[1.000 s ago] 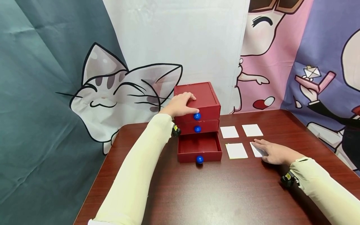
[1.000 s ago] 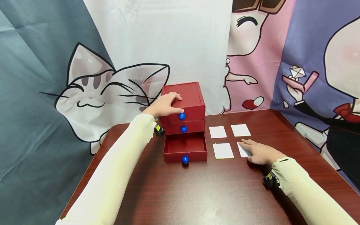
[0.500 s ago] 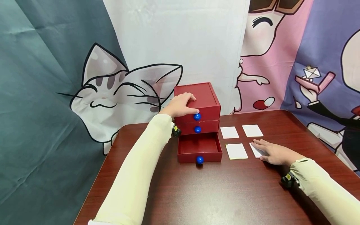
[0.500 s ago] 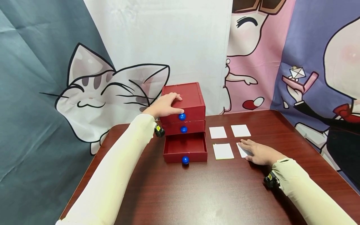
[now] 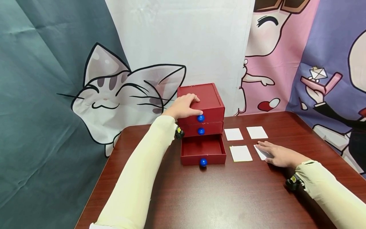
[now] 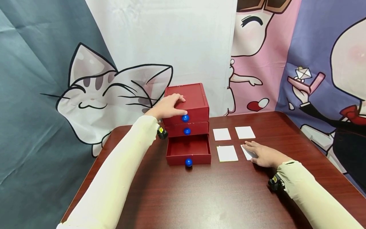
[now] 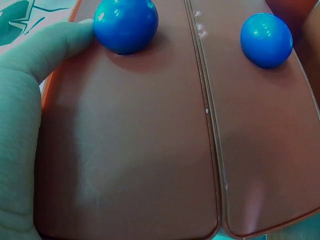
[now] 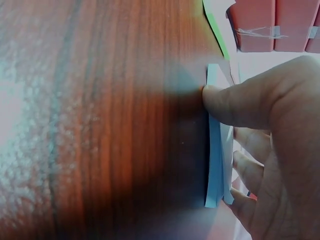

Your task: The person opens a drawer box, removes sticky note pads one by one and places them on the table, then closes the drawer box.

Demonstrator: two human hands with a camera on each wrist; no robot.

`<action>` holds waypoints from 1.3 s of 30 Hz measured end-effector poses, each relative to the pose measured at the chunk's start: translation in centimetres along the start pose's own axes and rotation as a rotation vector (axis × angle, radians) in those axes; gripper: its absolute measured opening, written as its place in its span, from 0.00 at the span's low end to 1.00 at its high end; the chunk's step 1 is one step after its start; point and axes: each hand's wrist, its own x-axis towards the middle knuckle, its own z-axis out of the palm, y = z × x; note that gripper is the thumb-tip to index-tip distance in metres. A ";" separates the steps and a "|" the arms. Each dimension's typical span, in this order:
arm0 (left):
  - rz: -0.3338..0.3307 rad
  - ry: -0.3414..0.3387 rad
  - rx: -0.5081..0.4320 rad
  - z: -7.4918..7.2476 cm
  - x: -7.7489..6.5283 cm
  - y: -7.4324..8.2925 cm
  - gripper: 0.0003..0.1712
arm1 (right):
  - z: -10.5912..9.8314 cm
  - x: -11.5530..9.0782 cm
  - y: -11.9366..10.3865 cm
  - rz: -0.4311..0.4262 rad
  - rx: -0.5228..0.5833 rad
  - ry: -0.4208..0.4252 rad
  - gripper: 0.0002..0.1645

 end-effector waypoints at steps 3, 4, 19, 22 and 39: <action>0.001 0.000 -0.004 0.0 0.0 0.0 0.33 | 0.0 0.0 0.0 0.003 0.003 0.001 0.39; 0.001 0.001 -0.005 0.1 0.0 0.0 0.33 | 0.0 0.0 0.0 -0.001 0.003 0.006 0.39; -0.009 -0.007 -0.013 -0.1 -0.1 0.2 0.34 | 0.1 -0.1 0.1 0.010 -0.002 0.011 0.38; -0.005 -0.002 -0.012 -0.1 -0.2 0.2 0.34 | 0.2 -0.1 0.2 0.014 0.002 0.012 0.38; -0.001 -0.007 -0.005 -0.2 -0.2 0.2 0.35 | 0.2 -0.1 -0.2 -0.006 0.047 0.126 0.48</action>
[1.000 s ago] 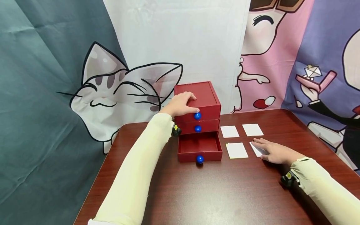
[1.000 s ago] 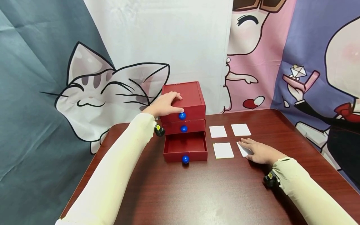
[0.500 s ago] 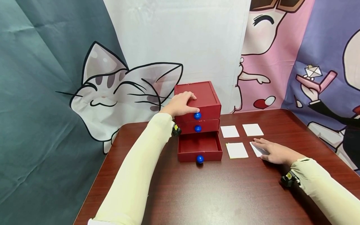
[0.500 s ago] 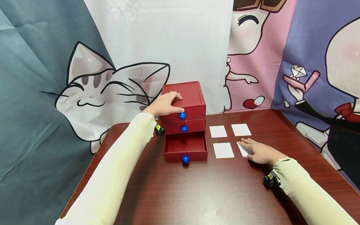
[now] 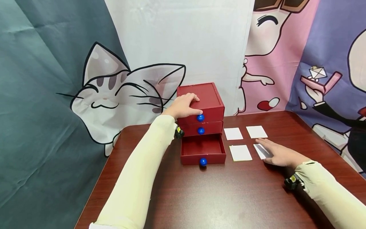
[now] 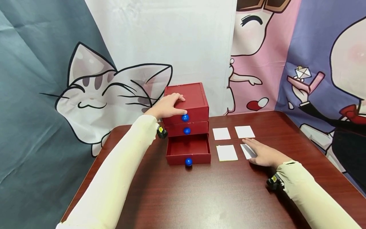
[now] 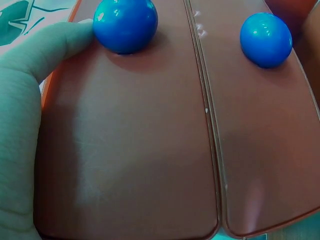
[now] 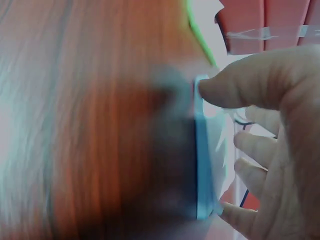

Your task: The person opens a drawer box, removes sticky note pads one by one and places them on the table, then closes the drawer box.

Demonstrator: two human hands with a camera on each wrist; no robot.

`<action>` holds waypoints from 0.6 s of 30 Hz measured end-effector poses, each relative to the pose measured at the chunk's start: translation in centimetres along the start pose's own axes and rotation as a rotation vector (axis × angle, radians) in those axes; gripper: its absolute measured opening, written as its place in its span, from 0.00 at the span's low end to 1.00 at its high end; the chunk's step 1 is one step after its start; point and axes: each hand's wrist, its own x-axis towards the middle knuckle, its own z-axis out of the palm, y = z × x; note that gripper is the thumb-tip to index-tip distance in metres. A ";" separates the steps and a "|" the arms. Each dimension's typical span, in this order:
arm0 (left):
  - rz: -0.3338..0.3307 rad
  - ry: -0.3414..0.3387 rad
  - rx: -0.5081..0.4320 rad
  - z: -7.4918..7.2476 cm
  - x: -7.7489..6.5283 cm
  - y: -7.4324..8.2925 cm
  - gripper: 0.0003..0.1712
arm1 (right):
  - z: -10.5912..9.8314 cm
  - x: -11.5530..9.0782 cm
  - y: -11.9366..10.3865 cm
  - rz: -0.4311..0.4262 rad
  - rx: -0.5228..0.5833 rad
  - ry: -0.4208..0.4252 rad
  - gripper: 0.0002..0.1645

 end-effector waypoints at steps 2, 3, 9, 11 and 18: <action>-0.003 -0.001 0.001 -0.1 0.0 0.1 0.35 | -0.3 0.3 -0.5 0.042 0.048 0.009 0.50; -0.004 -0.001 0.002 -0.1 0.0 0.1 0.35 | -0.4 0.5 -0.8 0.067 0.075 0.014 0.51; -0.002 -0.002 0.000 -0.1 -0.2 0.0 0.34 | 0.0 2.7 -3.6 0.119 0.197 0.081 0.57; -0.002 -0.005 0.000 0.0 -0.1 -0.1 0.34 | 0.7 3.6 -4.9 0.103 0.240 0.110 0.57; -0.003 -0.005 -0.001 -0.1 -0.1 0.0 0.35 | 3.4 6.7 -9.4 0.069 0.438 0.153 0.65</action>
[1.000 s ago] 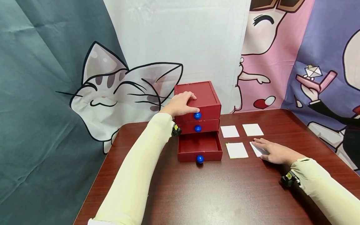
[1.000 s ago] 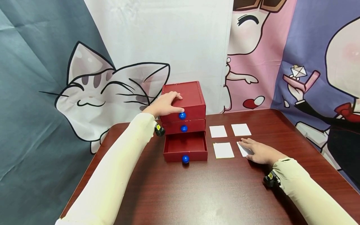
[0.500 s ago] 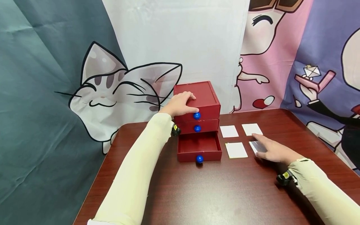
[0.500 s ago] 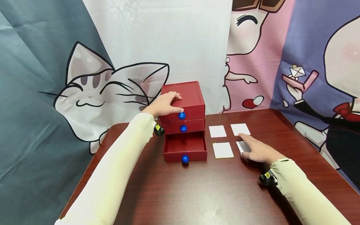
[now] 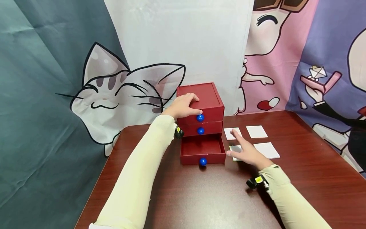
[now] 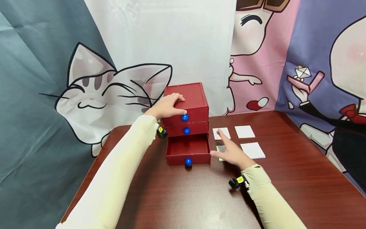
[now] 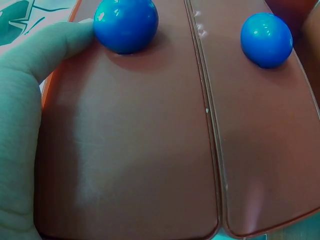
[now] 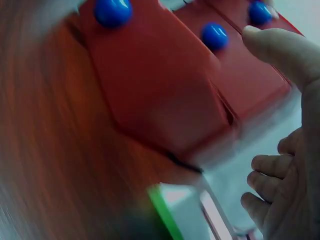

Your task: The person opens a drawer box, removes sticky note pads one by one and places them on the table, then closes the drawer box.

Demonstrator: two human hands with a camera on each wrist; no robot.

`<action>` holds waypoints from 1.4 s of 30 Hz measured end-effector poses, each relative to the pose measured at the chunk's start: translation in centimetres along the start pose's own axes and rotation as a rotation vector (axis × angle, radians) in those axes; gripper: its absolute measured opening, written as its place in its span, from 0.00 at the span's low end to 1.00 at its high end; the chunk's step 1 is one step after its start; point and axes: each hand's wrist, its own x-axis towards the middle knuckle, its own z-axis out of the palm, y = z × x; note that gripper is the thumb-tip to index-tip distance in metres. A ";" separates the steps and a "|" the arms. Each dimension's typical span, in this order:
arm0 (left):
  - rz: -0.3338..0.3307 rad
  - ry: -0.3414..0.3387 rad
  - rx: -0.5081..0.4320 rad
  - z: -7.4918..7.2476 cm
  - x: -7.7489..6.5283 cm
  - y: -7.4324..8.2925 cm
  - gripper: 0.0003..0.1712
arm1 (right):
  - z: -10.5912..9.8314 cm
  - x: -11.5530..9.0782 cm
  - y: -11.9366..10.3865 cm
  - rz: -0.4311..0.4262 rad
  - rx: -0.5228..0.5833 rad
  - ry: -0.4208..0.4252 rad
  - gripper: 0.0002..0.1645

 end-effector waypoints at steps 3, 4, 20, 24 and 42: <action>-0.001 0.006 0.007 -0.2 -0.1 0.0 0.34 | 1.6 1.0 -1.1 0.012 0.041 -0.029 0.69; -0.001 0.007 0.010 -0.3 -0.1 0.1 0.34 | 2.1 1.3 -1.4 0.017 0.044 -0.038 0.71; -0.003 0.005 0.002 0.3 0.2 -0.1 0.34 | 5.0 3.0 -1.5 0.090 0.040 0.057 0.80; -0.002 0.003 0.004 0.1 0.1 0.0 0.34 | 5.2 3.4 -1.4 0.103 0.027 0.078 0.79; 0.010 0.011 0.006 0.2 0.3 -0.2 0.33 | 6.1 5.5 -0.7 0.131 0.081 0.175 0.67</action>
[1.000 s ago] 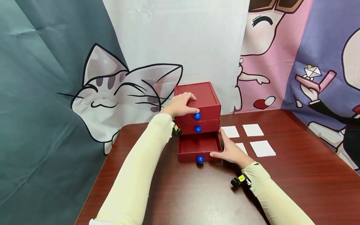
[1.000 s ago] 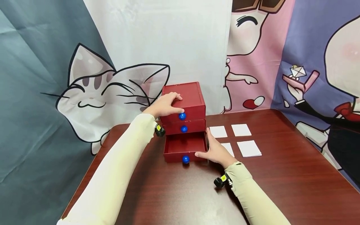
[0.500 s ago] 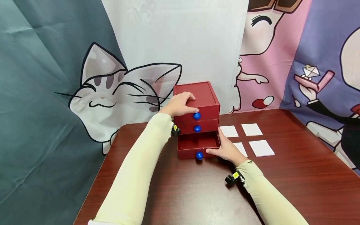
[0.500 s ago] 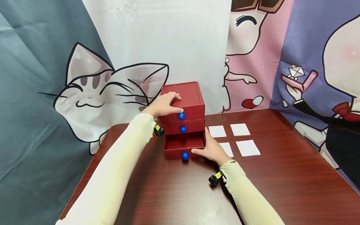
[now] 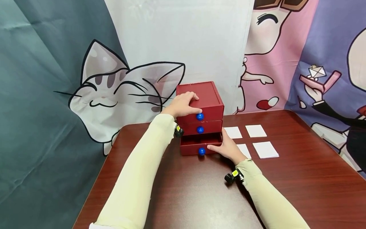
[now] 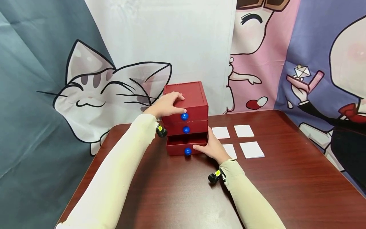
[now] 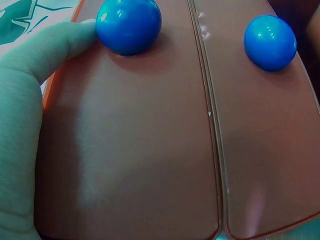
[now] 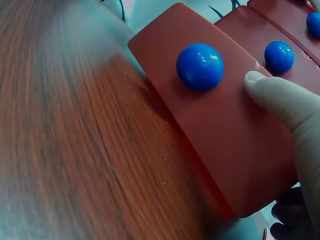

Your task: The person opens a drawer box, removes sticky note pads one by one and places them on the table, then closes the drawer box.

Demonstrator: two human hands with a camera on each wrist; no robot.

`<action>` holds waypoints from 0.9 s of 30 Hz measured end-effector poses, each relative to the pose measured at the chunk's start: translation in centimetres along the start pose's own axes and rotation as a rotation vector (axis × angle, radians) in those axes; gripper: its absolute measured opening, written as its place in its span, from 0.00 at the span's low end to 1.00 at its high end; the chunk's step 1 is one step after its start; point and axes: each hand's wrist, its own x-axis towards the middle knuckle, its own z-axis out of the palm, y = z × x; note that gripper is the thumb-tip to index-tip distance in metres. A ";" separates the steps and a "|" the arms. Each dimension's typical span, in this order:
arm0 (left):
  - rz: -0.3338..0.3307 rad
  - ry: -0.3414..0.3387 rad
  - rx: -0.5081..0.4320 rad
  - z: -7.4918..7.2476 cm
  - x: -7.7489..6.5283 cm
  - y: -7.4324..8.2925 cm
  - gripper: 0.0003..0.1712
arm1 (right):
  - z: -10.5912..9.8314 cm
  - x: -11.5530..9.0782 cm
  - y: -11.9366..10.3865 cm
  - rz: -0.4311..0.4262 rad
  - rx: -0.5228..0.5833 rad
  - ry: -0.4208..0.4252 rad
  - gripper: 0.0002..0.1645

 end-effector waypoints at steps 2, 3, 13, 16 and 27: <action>0.001 0.001 0.000 -0.1 0.0 0.0 0.33 | 0.1 0.2 0.0 0.022 -0.006 0.017 0.67; 0.000 0.001 -0.002 -0.1 0.0 0.0 0.33 | 0.2 0.3 0.0 0.033 -0.005 0.026 0.67; -0.012 -0.009 0.011 0.0 0.0 0.1 0.34 | 1.1 0.7 -0.6 0.108 0.032 0.104 0.65; -0.011 -0.007 0.008 0.0 -0.1 0.2 0.34 | 1.2 0.9 -0.6 0.118 0.034 0.128 0.65; -0.005 -0.013 0.008 -0.3 -0.3 0.3 0.34 | 2.2 1.4 -0.8 0.111 0.046 0.214 0.59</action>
